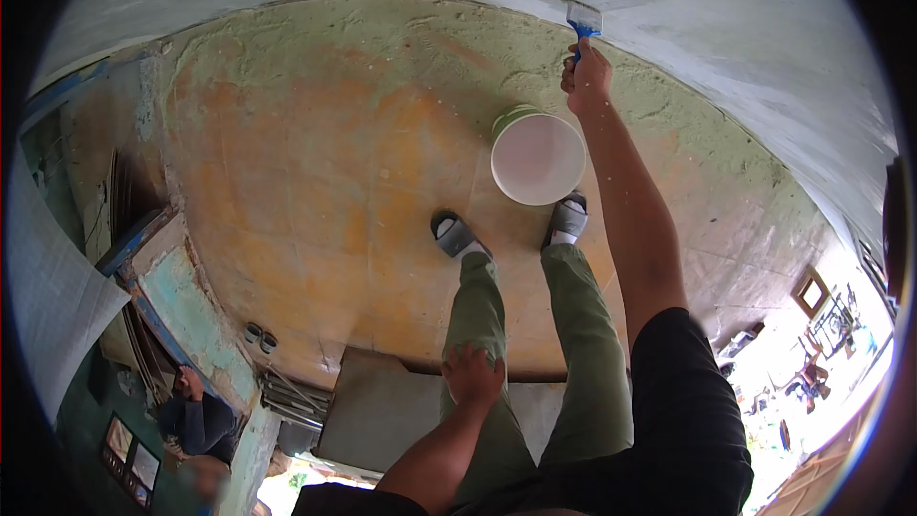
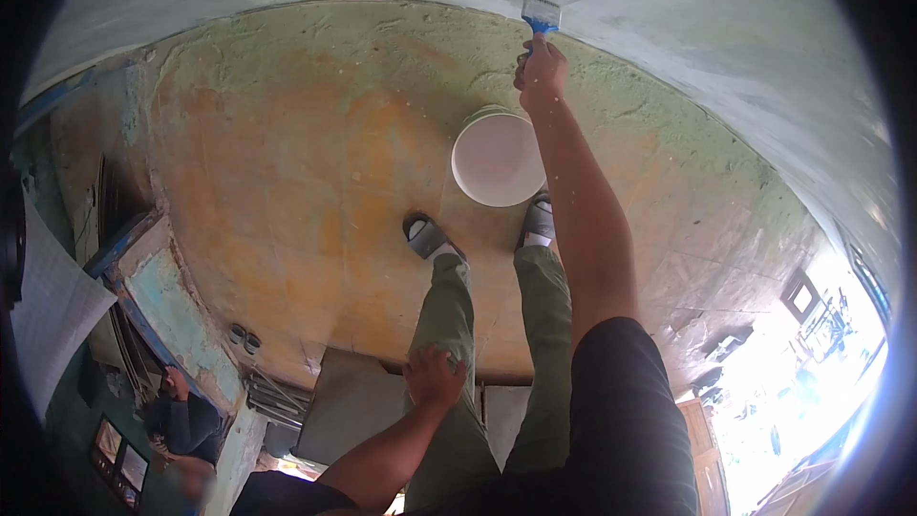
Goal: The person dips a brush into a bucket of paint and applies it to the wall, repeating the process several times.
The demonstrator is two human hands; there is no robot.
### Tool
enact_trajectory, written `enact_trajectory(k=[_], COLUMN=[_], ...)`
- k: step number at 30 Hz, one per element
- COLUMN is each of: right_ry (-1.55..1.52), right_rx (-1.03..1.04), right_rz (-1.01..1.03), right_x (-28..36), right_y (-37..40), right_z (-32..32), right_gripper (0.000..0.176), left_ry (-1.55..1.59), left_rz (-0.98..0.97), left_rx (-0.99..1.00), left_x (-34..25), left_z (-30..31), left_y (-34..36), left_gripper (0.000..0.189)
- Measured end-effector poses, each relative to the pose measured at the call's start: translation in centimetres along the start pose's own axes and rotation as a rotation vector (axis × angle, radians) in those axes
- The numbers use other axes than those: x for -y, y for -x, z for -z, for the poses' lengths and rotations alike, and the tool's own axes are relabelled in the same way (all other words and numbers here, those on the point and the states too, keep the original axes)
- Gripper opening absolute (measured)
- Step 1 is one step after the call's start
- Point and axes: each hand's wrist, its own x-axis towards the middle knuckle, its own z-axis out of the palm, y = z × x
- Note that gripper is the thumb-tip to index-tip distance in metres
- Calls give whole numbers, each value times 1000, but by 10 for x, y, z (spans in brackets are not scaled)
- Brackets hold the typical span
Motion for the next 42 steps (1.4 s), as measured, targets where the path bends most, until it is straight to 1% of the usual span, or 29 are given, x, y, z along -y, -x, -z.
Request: enact_trajectory(k=[6,9,12,15,18,19,21,24,27,30,33,36,39,42], right_ry=[-26,-25,-14,8,-8,-4,12,143,147,223,245,185,77,4], right_rx=[109,137,141,107,67,72,74,52,89,40,-26,-57,-43,24], right_rz=[170,290,452,601,708,697,679,676,569,458,229,18,-232,-424], right_x=[41,58,74,77,76,73,69,37,1,-18,-27,-26,-23,-17], right_y=[65,97,126,144,147,142,118,61,9,-18,-30,-43,-57,-66], right_z=[6,10,9,11,7,6,7,17,25,32,36,37,41,47], right_gripper=[27,29,31,32,32,31,30,29,31,33,35,31,28,27], left_ry=[-17,7,20,25,16,9,23,24,17,17,18,17,7,4], left_rz=[-23,-23,-21,-17,-9,-6,2,-3,14,12,7,1,-1,-1], left_rx=[-14,5,24,28,29,31,41,49,55,48,34,25,9,8], left_x=[-11,-14,-19,-20,-21,-21,-22,-25,-26,-27,-27,-27,-27,-27], left_z=[1,0,1,-2,-5,-5,-6,-8,-8,-13,-20,-20,-23,-27], left_y=[1,1,2,2,1,2,3,4,5,7,8,9,9,10], left_gripper=[43,44,45,45,45,44,44,44,44,44,43,43,43,43])
